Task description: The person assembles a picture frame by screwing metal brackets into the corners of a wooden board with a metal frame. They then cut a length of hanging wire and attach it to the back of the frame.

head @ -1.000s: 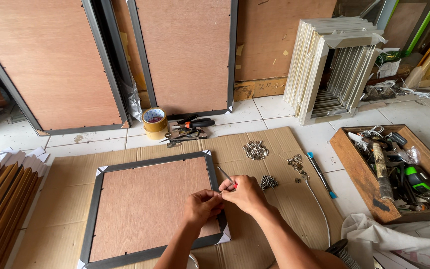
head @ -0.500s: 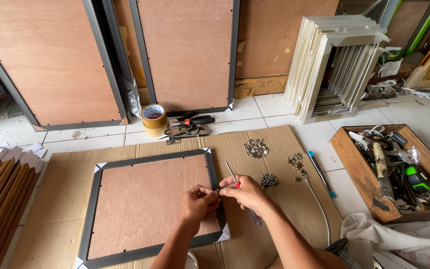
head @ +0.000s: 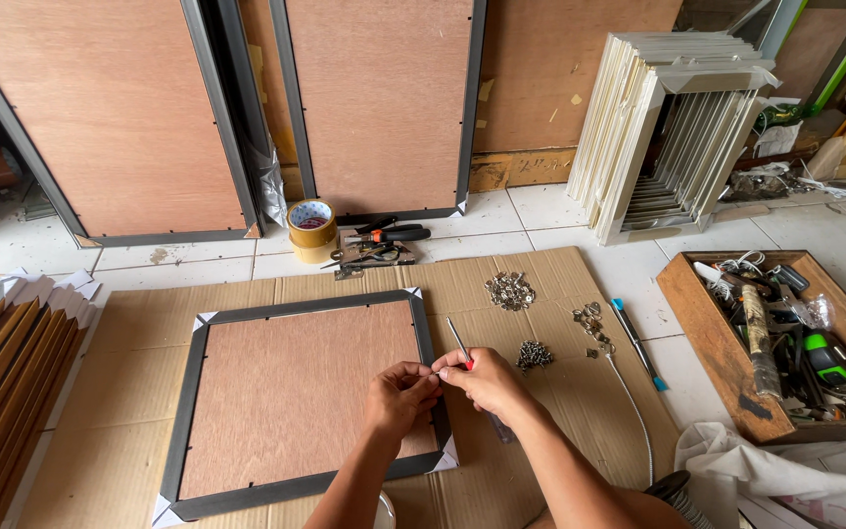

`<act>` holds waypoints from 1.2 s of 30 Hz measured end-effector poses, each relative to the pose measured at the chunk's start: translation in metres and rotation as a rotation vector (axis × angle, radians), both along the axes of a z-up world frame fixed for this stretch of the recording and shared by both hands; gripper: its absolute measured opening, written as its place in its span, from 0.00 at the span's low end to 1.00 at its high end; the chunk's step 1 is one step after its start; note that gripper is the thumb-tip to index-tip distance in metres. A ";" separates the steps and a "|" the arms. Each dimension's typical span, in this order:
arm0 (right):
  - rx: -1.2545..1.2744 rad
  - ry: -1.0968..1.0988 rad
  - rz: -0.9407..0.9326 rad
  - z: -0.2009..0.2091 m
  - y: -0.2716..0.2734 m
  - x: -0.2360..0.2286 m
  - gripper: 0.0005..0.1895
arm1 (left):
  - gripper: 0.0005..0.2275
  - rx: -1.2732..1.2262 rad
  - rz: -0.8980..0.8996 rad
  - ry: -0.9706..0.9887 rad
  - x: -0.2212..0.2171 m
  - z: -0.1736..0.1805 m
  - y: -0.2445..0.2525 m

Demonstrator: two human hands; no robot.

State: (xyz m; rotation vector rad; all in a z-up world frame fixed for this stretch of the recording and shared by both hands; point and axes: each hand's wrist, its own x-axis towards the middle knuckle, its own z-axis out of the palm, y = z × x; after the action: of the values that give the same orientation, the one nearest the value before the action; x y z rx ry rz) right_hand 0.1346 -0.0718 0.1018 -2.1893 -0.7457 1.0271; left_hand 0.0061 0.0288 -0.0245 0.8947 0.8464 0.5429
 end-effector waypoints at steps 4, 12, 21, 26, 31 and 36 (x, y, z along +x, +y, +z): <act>0.047 0.016 -0.009 -0.022 0.004 0.007 0.08 | 0.03 -0.001 0.002 0.002 0.002 -0.005 0.002; 0.071 -0.083 -0.002 -0.038 0.005 0.014 0.08 | 0.02 0.011 -0.099 -0.052 -0.005 -0.007 0.005; -0.032 -0.099 -0.142 0.003 0.003 0.005 0.35 | 0.07 -0.089 -0.056 -0.021 -0.004 -0.003 0.010; 0.498 -0.181 -0.254 -0.047 0.007 0.026 0.24 | 0.03 0.006 -0.135 0.147 0.003 0.005 0.018; 0.044 -0.218 -0.074 -0.061 -0.010 0.023 0.27 | 0.06 0.057 -0.212 0.206 0.010 -0.025 0.033; 0.013 -0.399 0.058 -0.063 -0.035 0.049 0.28 | 0.07 0.041 -0.248 0.252 0.006 -0.028 0.035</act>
State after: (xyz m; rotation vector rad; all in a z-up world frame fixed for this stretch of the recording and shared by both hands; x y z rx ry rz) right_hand 0.1835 -0.1072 0.0388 -2.4030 -0.9926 0.6116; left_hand 0.0122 0.0639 -0.0523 1.1039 0.9365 0.2345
